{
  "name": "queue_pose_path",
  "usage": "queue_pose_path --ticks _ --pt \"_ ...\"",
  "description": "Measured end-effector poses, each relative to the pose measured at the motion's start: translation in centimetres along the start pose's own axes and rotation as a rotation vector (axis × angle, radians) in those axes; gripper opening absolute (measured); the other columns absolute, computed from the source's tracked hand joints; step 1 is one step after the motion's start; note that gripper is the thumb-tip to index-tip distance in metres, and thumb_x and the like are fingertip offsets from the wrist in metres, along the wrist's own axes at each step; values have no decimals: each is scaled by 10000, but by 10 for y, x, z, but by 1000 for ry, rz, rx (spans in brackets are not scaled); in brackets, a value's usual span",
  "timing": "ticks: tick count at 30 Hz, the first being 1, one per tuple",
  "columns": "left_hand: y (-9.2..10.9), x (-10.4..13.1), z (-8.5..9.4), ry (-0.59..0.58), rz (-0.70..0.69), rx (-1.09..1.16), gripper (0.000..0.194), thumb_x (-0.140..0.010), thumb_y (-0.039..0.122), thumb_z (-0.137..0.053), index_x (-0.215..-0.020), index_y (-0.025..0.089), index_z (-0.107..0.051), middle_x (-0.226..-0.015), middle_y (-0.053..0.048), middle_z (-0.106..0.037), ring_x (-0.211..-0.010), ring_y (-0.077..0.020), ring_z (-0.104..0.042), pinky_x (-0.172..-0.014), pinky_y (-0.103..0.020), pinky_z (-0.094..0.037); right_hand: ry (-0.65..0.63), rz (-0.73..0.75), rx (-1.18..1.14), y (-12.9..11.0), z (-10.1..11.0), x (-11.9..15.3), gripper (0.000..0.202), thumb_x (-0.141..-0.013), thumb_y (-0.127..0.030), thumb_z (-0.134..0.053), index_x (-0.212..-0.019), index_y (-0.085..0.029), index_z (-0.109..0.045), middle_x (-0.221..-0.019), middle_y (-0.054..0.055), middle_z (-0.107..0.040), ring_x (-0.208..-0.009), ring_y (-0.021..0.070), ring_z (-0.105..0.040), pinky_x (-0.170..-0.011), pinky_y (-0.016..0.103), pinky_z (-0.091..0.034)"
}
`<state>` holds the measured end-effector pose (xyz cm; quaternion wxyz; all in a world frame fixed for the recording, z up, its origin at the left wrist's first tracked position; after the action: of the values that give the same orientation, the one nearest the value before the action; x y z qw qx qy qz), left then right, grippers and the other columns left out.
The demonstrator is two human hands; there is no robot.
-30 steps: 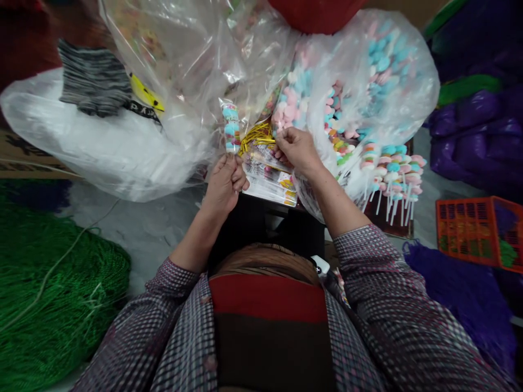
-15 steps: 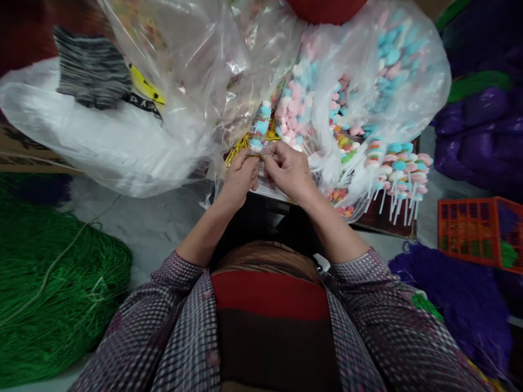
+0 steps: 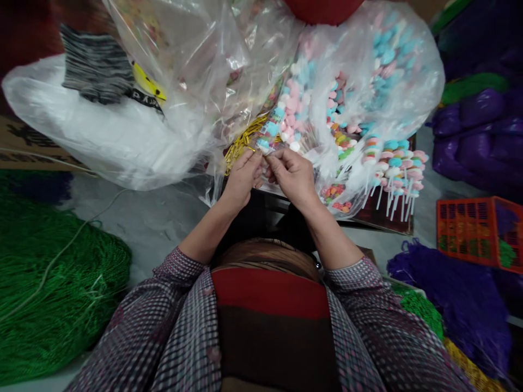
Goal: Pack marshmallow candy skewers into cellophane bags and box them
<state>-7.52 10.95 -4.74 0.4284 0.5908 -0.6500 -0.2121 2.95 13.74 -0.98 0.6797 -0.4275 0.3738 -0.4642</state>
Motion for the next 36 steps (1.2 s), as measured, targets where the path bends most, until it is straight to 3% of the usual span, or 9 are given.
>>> queue_pose_path --ticks 6,13,16,20,23,25,29,32,36 --pt "-16 17 -22 -186 252 52 438 -1056 296 -418 -644 179 -511 -430 113 -262 -296 -27 -204 -359 -166 -239 -6 -128 -206 13 13 9 417 -819 -577 -746 -699 -207 -594 -651 -35 -624 -571 87 -514 -615 250 -459" --pt "-37 51 -53 -425 591 82 571 -1078 291 -269 -555 181 -473 -392 102 -205 -264 -42 -169 -326 -178 -270 -102 -148 -415 21 31 30 413 -635 -537 -907 -888 -263 -730 -978 -7 -751 -970 185 -682 -931 348 -549" --pt "-47 60 -65 -483 636 90 559 -1075 292 -288 -556 185 -465 -384 102 -208 -256 -45 -174 -321 -179 -286 -167 -207 -507 27 31 41 397 -611 -568 -914 -809 -270 -741 -938 -6 -772 -979 208 -706 -981 395 -555" --pt "-49 56 -70 -445 561 105 502 -1068 337 -383 -605 178 -496 -378 115 -227 -258 -41 -202 -327 -166 -301 -41 -244 -597 38 37 44 392 -559 -539 -949 -748 -268 -738 -812 -33 -756 -822 171 -694 -938 376 -562" --pt "-49 50 -69 -405 517 100 480 -1053 417 -452 -639 178 -499 -384 125 -244 -263 -34 -211 -330 -162 -293 100 -198 -592 43 41 41 380 -587 -534 -935 -671 -249 -697 -701 -58 -692 -665 117 -609 -815 314 -549" --pt "-47 45 -67 -355 463 86 478 -1040 459 -484 -652 181 -488 -395 129 -257 -270 -26 -218 -343 -156 -294 200 -120 -492 40 46 41 375 -674 -537 -882 -637 -236 -661 -658 -60 -644 -633 106 -567 -765 294 -524" --pt "-41 32 -56 -205 276 19 464 -997 506 -564 -670 194 -460 -421 134 -282 -304 -17 -237 -373 -156 -295 377 143 -89 12 60 48 322 -860 -495 -732 -687 -236 -651 -752 -9 -675 -779 159 -629 -841 343 -520" --pt "-40 23 -45 -99 140 -68 427 -985 452 -606 -674 202 -455 -456 121 -345 -329 -19 -250 -375 -176 -266 408 304 141 -6 61 54 318 -910 -499 -679 -719 -246 -654 -797 27 -696 -862 208 -654 -910 413 -512" --pt "-37 13 -35 -73 6 -162 397 -949 425 -670 -677 202 -488 -523 99 -425 -364 -12 -291 -385 -190 -252 347 307 248 -6 58 52 296 -953 -486 -620 -777 -254 -671 -844 41 -723 -893 222 -663 -949 434 -506"
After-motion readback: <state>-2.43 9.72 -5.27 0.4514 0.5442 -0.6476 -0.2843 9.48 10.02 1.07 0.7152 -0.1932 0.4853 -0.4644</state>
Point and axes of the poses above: each hand's wrist, its own x-axis away from the middle knuckle, its own z-axis out of the back of the hand, y = z × x, the point moved 9 cm from there along -x, towards the middle knuckle
